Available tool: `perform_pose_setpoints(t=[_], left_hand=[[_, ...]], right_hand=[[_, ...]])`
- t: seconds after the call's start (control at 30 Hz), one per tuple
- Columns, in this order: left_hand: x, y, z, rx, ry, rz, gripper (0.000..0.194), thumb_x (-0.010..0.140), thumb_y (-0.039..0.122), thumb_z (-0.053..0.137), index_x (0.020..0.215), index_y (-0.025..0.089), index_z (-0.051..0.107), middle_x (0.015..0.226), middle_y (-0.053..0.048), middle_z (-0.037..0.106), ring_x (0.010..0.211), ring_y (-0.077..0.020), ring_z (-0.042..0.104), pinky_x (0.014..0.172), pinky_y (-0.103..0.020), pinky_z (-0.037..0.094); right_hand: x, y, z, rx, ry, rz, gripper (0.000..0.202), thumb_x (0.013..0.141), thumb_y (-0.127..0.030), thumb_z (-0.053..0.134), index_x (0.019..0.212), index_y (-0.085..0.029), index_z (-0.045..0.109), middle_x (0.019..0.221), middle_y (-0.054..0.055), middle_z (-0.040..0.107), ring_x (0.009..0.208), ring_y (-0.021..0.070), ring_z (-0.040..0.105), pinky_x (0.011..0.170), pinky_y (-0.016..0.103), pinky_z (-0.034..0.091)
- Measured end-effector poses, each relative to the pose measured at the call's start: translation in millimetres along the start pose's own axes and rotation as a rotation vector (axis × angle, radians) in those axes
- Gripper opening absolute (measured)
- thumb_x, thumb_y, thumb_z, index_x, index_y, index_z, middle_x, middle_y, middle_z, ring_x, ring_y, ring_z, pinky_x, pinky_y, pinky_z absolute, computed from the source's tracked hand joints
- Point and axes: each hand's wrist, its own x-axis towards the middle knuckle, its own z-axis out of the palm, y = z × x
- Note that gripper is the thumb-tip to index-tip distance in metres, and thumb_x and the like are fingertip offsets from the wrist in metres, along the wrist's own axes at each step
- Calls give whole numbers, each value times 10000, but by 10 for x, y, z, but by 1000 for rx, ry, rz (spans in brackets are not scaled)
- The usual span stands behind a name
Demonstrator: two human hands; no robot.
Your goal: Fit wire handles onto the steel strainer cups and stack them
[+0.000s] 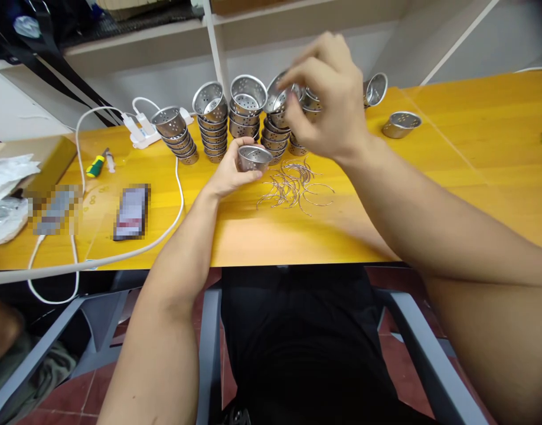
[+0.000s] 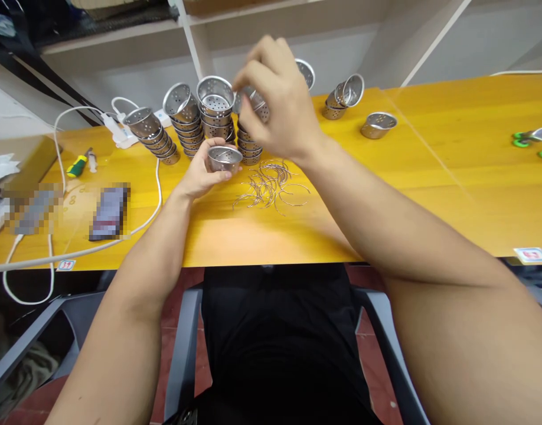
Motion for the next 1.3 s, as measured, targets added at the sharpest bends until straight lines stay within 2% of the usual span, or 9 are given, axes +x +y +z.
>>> perform_pose_setpoints(t=[0.07, 0.13, 0.3, 0.43, 0.63, 0.87, 0.97, 1.1, 1.3], left_hand=[[2, 63, 33, 25, -26, -7, 1250, 629, 844, 1164, 1563, 334, 509, 1585, -152, 777, 1320, -336, 896, 1159, -551, 751], [12, 144, 79, 43, -51, -18, 1274, 623, 844, 1169, 1577, 346, 488, 1575, -138, 756, 1342, -346, 881, 1153, -547, 744], [36, 309, 191, 116, -109, 19, 1360, 627, 939, 1111, 1660, 343, 457, 1693, -164, 645, 1580, -427, 747, 1331, -645, 636], [-9, 289, 207, 175, -117, 56, 1172, 734, 812, 1091, 1628, 326, 510, 1592, -133, 665, 1484, -385, 767, 1283, -569, 669], [-61, 166, 171, 225, -96, 77, 1095, 772, 737, 1059, 1623, 316, 513, 1460, -108, 704, 1286, -319, 826, 1150, -488, 723], [13, 85, 107, 275, -18, 91, 1185, 764, 951, 1027, 1619, 330, 492, 1537, -111, 658, 1433, -360, 784, 1207, -526, 696], [15, 78, 116, 319, -11, 126, 1187, 754, 951, 1027, 1600, 319, 485, 1536, -120, 644, 1459, -370, 746, 1252, -535, 661], [-35, 196, 188, 398, -130, 141, 1016, 810, 729, 1011, 1568, 290, 497, 1510, -107, 649, 1450, -367, 732, 1261, -521, 654], [-69, 291, 196, 406, -186, 88, 963, 781, 514, 990, 1557, 270, 475, 1533, -115, 630, 1418, -351, 723, 1186, -467, 661]], right_hand=[[-256, -34, 47, 134, -97, -101, 264, 1147, -454, 660, 1283, -345, 859, 1312, 145, 801, 1289, 436, 782, 1184, 724, 667], [-483, -15, 169, 239, -261, -142, 363, 1118, -448, 684, 1395, -294, 861, 1440, 165, 802, 1324, 437, 799, 1180, 699, 676], [-793, 121, 434, 238, -400, -128, 547, 1091, -314, 670, 1625, -327, 787, 1623, 150, 733, 1446, 433, 751, 1230, 666, 684], [-861, 138, 509, 154, -367, -41, 775, 1064, -306, 695, 1835, -332, 616, 1584, 169, 697, 1197, 390, 776, 1009, 564, 735], [-924, 95, 637, 106, -330, -12, 735, 1057, -383, 724, 1790, -353, 668, 1520, 152, 699, 1089, 360, 767, 992, 542, 726], [-1013, 131, 755, 427, -261, 78, 1152, 1039, -451, 737, 2055, -366, 200, 1836, 179, 567, 1110, 330, 788, 1016, 548, 748], [-973, 163, 711, 475, -181, 135, 1035, 1054, -486, 771, 2004, -407, 368, 1742, 159, 627, 1169, 351, 782, 1047, 581, 745], [-937, 273, 620, 370, -175, -6, 503, 1137, -461, 735, 1621, -349, 816, 1535, 163, 674, 1379, 405, 722, 1226, 666, 663], [-964, 441, 595, 366, -190, -87, 363, 1164, -640, 801, 1244, -289, 849, 1484, 150, 718, 1373, 401, 723, 1236, 617, 636]])
